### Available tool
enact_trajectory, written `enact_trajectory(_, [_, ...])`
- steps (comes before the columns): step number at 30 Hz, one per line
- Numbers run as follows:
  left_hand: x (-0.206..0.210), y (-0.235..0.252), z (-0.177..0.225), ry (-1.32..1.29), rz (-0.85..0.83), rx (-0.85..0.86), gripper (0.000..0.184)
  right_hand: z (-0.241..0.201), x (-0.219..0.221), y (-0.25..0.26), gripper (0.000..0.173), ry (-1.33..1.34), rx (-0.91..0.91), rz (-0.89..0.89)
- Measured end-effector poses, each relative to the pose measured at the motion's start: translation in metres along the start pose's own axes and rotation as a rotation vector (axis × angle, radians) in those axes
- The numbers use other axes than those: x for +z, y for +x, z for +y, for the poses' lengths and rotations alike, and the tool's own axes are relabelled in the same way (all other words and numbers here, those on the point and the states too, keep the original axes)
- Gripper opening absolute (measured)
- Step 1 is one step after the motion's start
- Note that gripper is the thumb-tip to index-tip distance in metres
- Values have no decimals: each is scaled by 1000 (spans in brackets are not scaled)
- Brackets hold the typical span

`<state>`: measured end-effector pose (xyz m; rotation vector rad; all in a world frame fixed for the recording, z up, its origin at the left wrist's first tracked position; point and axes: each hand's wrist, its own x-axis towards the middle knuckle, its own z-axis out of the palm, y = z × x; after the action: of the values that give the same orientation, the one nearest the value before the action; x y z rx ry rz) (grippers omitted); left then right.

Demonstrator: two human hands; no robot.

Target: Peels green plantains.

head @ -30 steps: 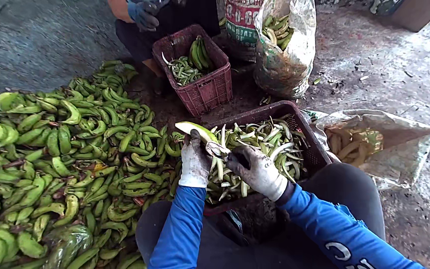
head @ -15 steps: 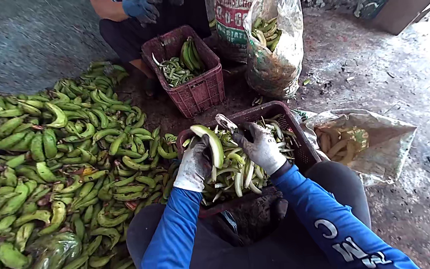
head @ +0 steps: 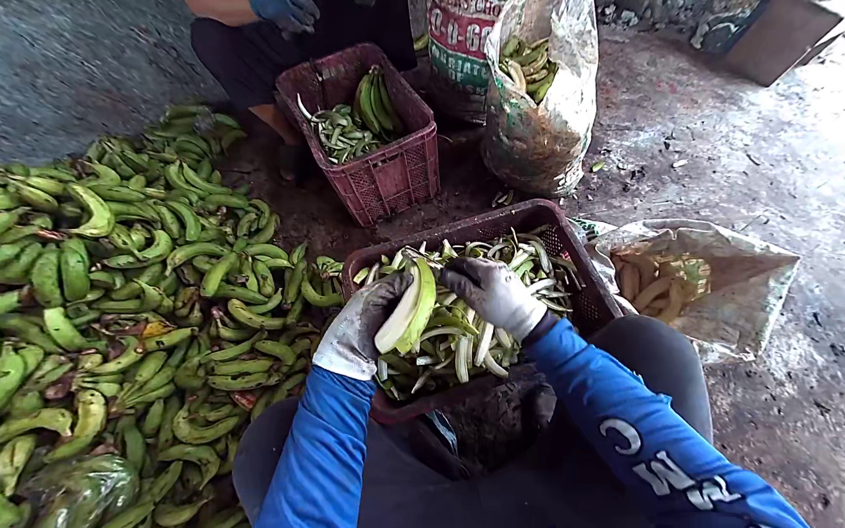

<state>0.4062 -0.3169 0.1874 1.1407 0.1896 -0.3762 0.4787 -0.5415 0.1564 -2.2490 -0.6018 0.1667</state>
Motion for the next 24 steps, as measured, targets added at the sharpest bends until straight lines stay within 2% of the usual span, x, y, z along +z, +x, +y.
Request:
enact_trajectory(3, [9,5,-2,-7,-70,-67,41,24,-16,20,56,-24,277,-163])
enact_trajectory(6, [17,10,-4,27,60,31,44,30,-20,17,54,16,386,-69])
enact_trajectory(8, [15,18,-9,-94,212,130,43,19,-18,6,51,57,306,52])
enact_trajectory(10, [7,26,-12,-287,312,204,37,9,-12,-4,47,77,145,140])
enact_trajectory(12, [2,30,-10,-463,411,238,34,3,-3,-11,48,91,-9,150])
enact_trajectory(15, [0,29,-8,-573,433,258,36,-2,12,-20,47,41,-154,111])
enact_trajectory(17, [1,26,-9,-522,375,241,38,-3,17,-22,45,33,-222,118])
enact_trajectory(20, [7,14,-7,-343,149,198,35,-6,12,-15,40,90,-245,138])
enact_trajectory(22, [13,2,-3,-195,-4,174,31,-3,1,-4,37,91,-128,99])
enact_trajectory(24, [21,-5,0,-122,-67,127,31,7,-12,6,41,22,83,28])
